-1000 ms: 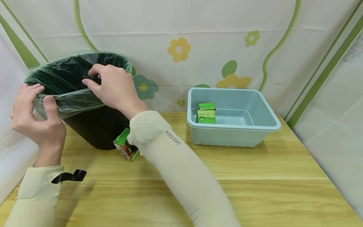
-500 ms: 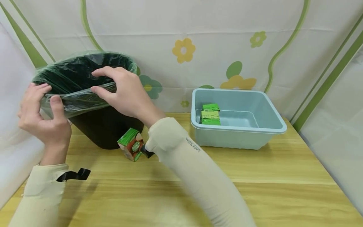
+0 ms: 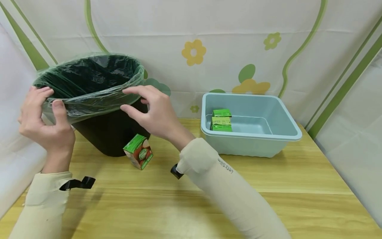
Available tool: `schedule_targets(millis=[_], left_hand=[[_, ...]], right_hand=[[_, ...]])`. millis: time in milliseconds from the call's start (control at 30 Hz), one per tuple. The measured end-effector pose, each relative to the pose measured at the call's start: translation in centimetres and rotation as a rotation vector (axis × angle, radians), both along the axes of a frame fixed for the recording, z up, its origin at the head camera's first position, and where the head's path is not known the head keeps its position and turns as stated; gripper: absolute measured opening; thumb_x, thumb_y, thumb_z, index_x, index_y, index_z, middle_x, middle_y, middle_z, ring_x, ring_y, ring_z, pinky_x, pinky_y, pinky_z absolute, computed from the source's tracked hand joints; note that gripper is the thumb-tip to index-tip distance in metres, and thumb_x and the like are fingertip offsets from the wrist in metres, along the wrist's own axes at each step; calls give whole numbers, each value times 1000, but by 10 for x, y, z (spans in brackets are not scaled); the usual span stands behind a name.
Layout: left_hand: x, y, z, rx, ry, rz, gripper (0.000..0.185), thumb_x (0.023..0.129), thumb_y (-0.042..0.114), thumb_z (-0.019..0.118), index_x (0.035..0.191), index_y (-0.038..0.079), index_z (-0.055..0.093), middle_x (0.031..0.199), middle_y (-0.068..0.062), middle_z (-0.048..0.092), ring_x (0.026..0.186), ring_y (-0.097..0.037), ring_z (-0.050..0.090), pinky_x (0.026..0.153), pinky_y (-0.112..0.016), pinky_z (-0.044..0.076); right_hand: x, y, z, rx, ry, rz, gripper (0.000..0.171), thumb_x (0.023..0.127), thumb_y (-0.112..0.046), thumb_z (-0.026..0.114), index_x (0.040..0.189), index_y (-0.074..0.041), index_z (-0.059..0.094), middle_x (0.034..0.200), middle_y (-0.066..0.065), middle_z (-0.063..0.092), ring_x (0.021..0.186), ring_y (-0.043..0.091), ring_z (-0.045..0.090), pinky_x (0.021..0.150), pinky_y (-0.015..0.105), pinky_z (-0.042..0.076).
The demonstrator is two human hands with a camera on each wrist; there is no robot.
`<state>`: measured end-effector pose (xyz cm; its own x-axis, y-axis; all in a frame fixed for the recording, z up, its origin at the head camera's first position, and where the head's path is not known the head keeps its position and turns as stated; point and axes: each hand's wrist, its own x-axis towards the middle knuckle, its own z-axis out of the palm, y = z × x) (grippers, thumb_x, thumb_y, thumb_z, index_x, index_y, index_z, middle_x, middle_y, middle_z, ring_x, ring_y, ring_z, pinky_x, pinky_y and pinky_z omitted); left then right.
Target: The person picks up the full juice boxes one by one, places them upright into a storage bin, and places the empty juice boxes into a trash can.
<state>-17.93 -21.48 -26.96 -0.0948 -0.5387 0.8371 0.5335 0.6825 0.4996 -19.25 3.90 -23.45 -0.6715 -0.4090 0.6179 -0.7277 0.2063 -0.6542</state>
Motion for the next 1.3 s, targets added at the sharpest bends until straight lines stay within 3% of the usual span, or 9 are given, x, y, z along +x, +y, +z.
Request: schedule_targets(millis=[267,533,700,967,1167,1300], left_hand=[[1,-1,2,-6,7,3,48,89,54,69,105,12,85,114,-2,82,132,-19,68,114,-30,37],[5,3,4,4,0,1,48,88,48,67,105,7,84,114,-6,82,132,-21,68,116,-30,37],[5,3,3,0,-1,5,47,88,49,67,106,8,84,114,-5,82,132,-20,68,115,-29,37],[5,4,5,-3,2,-9,46,88,47,67,106,9,84,115,-7,82,133,-21,68,116,-30,37],[5,5,6,-4,-7,-16,47,89,48,67,107,8,83,115,-8,82,133,-21,68,117,-30,36],[5,5,5,-3,-10,-15,47,89,48,67,107,8,83,115,-8,82,133,-21,68,117,-30,36]], right_hand=[[1,5,-36,152,-109,8,41,99,-32,76,138,-19,70,142,-2,68,131,14,63,108,31,56],[-2,5,-62,322,-184,111,46,97,-27,79,141,-23,68,144,-6,65,135,16,59,107,38,57],[-4,4,-77,342,-235,170,46,97,-23,79,142,-25,69,151,-4,62,141,15,55,110,44,55],[-9,7,-94,347,-300,180,48,97,-21,79,143,-28,69,159,2,56,149,20,49,110,50,54],[-13,6,-100,362,-303,188,48,98,-20,77,144,-30,67,162,-2,53,153,18,46,110,43,55],[-15,2,-103,356,-292,214,48,99,-17,76,144,-31,68,162,-4,53,152,17,46,110,45,55]])
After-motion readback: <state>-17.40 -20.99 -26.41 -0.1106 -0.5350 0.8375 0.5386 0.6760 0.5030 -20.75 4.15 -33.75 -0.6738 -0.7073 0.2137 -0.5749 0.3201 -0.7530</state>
